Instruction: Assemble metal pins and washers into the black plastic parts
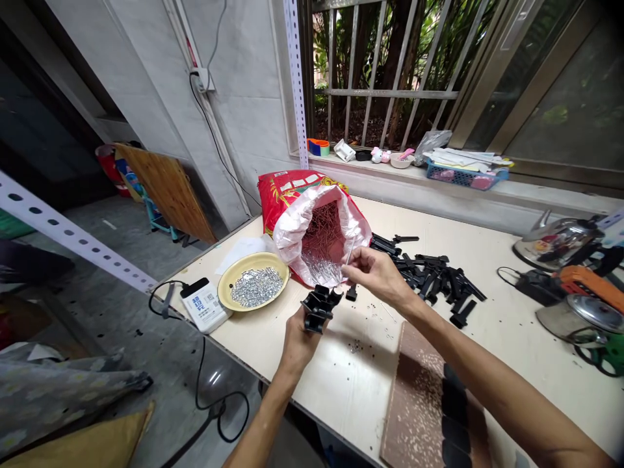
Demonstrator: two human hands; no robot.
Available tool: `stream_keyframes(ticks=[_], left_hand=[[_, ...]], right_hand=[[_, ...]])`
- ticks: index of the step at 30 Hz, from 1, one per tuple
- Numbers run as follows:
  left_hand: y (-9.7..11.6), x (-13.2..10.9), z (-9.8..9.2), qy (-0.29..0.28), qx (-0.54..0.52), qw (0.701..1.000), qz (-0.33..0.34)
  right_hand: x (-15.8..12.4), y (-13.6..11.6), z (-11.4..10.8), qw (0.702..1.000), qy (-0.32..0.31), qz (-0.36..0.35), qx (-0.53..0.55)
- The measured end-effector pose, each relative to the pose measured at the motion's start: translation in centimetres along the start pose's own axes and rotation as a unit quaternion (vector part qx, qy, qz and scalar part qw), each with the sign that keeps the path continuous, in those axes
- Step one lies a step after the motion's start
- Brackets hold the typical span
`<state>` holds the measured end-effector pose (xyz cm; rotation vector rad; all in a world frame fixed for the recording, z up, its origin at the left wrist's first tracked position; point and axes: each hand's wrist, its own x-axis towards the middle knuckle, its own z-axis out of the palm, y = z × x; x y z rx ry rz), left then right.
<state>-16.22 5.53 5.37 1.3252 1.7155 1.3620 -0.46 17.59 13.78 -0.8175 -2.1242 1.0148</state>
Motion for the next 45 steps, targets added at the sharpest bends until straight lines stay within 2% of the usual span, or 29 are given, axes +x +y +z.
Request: stream_keyframes(ticks=[1,3,9,12,15,17,20,23,27,30,33,36,38,40,43,45], left_hand=[[0.0,0.1,0.1,-0.008,0.007,1.0,0.007],[-0.1,0.2,0.4,-0.017,0.021,1.0,0.011],[0.3,0.5,0.7,-0.01,0.03,0.999,0.017],[1.3,0.3,0.5,-0.009,-0.028,0.999,-0.033],[2.5,-0.1,0.0,0.012,-0.118,0.987,-0.112],[2.9,-0.2,-0.6,0.034,-0.147,0.978,-0.146],[2.7,0.1,-1.2,0.055,-0.151,0.975,-0.155],[1.6,0.4,-1.4,0.063,-0.126,0.98,-0.141],[1.0,0.3,-1.1,0.035,-0.084,0.989,-0.116],[1.6,0.4,-0.8,0.017,-0.154,0.975,-0.156],[2.3,1.0,-0.8,0.014,-0.27,0.937,-0.22],[2.4,1.5,-1.1,0.025,-0.288,0.931,-0.224],[2.4,1.6,-1.3,0.006,-0.302,0.925,-0.232],[2.5,1.6,-1.3,-0.036,-0.334,0.906,-0.256],[2.9,1.6,-0.9,-0.084,-0.352,0.89,-0.276],[3.3,1.6,-0.5,-0.09,-0.343,0.894,-0.273]], right_hand=[[-0.3,-1.0,0.0,0.998,-0.005,-0.018,0.053],[-0.9,-2.5,0.3,0.994,-0.026,-0.056,0.085],[-0.9,-3.1,1.4,0.983,-0.067,-0.157,-0.074],[0.3,-2.8,0.7,0.98,-0.085,-0.171,-0.051],[2.1,-1.3,-0.2,0.991,-0.055,-0.119,0.001],[3.4,0.5,0.0,0.997,-0.04,-0.042,-0.055],[4.8,3.9,1.9,0.976,-0.057,0.076,-0.196],[5.6,6.2,4.8,0.955,-0.046,0.147,-0.254],[7.1,7.0,7.4,0.935,-0.046,0.211,-0.281],[8.3,7.0,7.9,0.932,-0.059,0.232,-0.271],[8.7,6.7,7.2,0.941,-0.042,0.231,-0.244],[8.1,5.7,5.5,0.961,-0.002,0.192,-0.2],[7.2,4.4,4.2,0.982,0.026,0.134,-0.133],[6.1,2.7,3.1,0.998,0.043,0.055,0.005],[4.6,0.2,2.4,0.974,0.053,-0.035,0.215],[3.8,-0.7,2.6,0.964,0.055,-0.048,0.257]])
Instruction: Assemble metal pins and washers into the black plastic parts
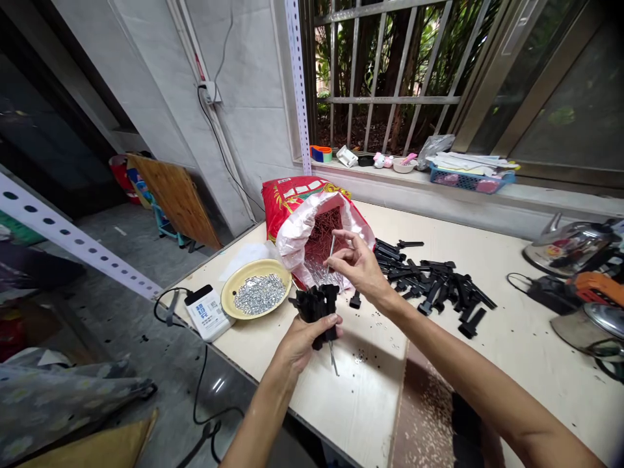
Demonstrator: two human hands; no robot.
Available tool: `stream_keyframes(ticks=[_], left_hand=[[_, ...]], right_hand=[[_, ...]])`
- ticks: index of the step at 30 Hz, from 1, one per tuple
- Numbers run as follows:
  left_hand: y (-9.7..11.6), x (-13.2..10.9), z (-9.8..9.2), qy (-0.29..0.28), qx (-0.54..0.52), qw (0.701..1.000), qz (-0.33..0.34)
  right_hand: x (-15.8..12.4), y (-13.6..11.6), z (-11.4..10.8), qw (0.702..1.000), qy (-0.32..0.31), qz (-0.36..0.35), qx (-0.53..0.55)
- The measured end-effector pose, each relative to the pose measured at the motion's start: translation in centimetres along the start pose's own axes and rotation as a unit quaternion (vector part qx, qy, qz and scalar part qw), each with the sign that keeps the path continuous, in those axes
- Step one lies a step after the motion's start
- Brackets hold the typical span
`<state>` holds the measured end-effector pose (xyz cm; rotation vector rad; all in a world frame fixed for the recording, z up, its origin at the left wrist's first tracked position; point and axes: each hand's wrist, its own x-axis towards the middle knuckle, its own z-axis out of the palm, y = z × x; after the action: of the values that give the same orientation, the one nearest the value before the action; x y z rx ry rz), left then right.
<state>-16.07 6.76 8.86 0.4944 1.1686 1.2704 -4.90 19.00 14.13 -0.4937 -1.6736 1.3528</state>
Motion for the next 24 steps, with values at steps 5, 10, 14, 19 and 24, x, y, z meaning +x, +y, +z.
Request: stream_keyframes(ticks=[5,10,14,19,24], left_hand=[[0.0,0.1,0.6,-0.006,0.012,1.0,0.016],[0.2,0.1,0.4,0.004,0.021,0.998,0.051],[0.6,-0.5,-0.1,0.082,0.101,0.984,0.12],[0.5,-0.1,-1.2,0.167,0.171,0.949,0.207],[0.1,0.8,-1.1,0.187,0.189,0.94,0.214]], right_hand=[[-1.3,0.3,0.8,0.999,-0.022,0.015,-0.041],[-1.4,0.4,0.5,0.995,-0.082,-0.012,-0.06],[-0.1,1.6,-1.4,0.98,-0.039,-0.019,-0.195],[0.0,5.2,-2.2,0.821,-0.104,0.138,-0.544],[-0.5,7.5,0.2,0.761,-0.125,0.168,-0.614]])
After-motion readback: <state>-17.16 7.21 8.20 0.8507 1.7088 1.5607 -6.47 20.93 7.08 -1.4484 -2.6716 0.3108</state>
